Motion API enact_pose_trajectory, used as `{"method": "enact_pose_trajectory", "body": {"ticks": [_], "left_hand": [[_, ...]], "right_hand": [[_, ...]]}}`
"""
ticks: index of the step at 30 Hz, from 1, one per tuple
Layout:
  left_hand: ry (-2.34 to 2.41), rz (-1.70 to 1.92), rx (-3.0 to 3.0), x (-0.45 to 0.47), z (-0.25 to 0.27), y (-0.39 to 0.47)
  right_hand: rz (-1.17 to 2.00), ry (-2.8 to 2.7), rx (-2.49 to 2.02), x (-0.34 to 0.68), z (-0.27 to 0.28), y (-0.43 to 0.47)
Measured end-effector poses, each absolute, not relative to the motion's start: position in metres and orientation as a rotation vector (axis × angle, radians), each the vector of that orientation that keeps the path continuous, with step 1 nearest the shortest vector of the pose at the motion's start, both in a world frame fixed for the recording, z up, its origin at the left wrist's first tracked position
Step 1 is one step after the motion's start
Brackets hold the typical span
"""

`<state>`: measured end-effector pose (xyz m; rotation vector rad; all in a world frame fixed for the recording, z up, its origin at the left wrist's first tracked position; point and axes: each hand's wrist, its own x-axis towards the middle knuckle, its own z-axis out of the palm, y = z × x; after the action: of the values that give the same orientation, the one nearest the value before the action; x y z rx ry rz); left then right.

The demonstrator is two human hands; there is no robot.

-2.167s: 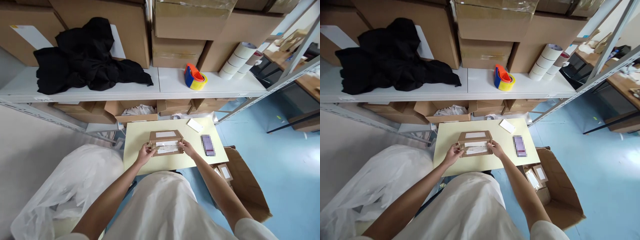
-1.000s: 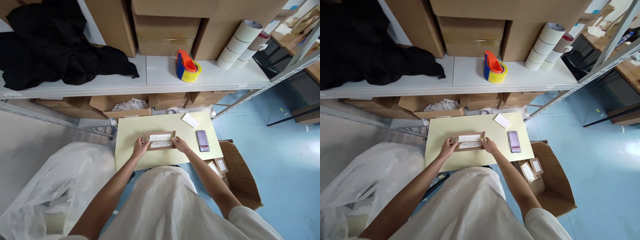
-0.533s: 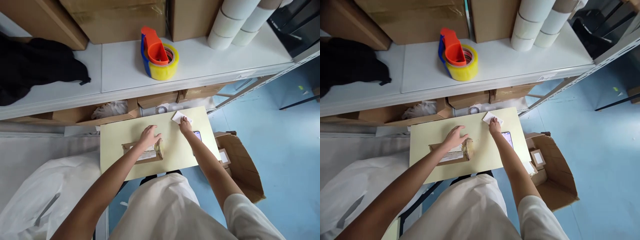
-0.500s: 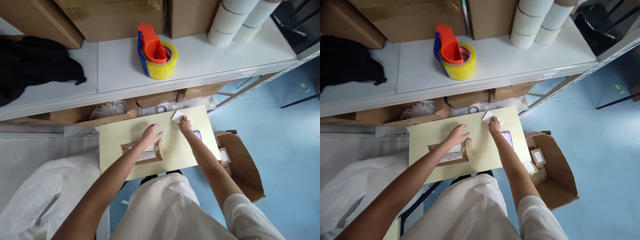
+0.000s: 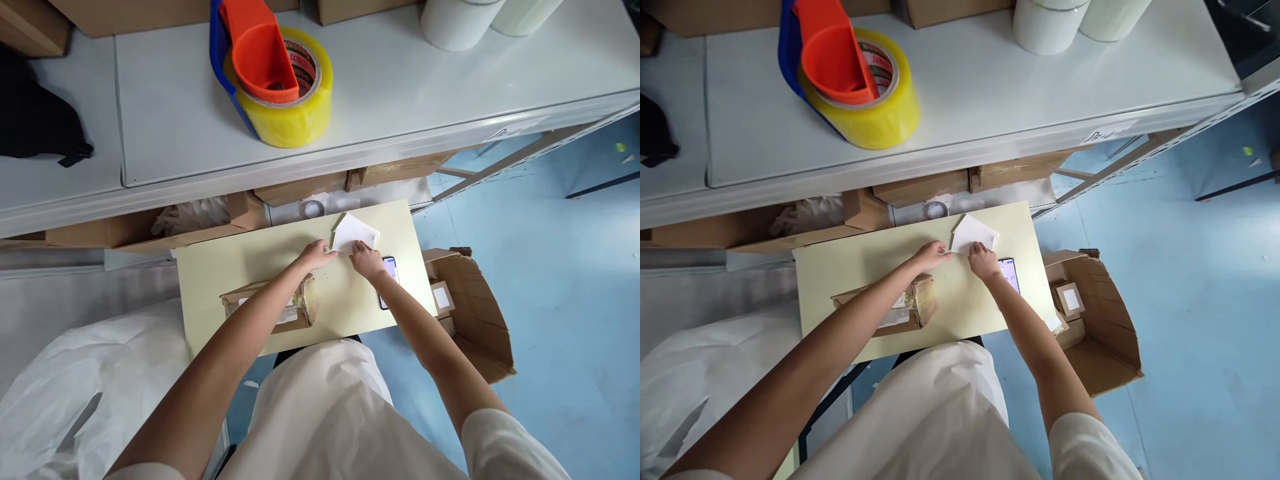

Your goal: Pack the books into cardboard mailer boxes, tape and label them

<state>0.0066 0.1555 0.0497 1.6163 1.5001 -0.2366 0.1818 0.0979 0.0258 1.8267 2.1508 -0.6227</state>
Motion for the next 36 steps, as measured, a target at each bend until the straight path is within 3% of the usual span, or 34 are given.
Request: {"method": "enact_pose_trajectory", "body": {"ticks": [18, 31, 36], "left_hand": [[1.502, -0.222, 1.462, 0.008, 0.030, 0.153], [1.396, 0.362, 0.896, 0.030, 0.071, 0.161], [1.500, 0.473, 1.177, 0.030, 0.077, 0.167]], "right_hand": [[-0.604, 2.162, 1.715, 0.186, 0.027, 0.104], [-0.659, 2.687, 1.825, 0.207, 0.036, 0.095], [-0.711, 2.757, 2.053, 0.204, 0.038, 0.097]]}}
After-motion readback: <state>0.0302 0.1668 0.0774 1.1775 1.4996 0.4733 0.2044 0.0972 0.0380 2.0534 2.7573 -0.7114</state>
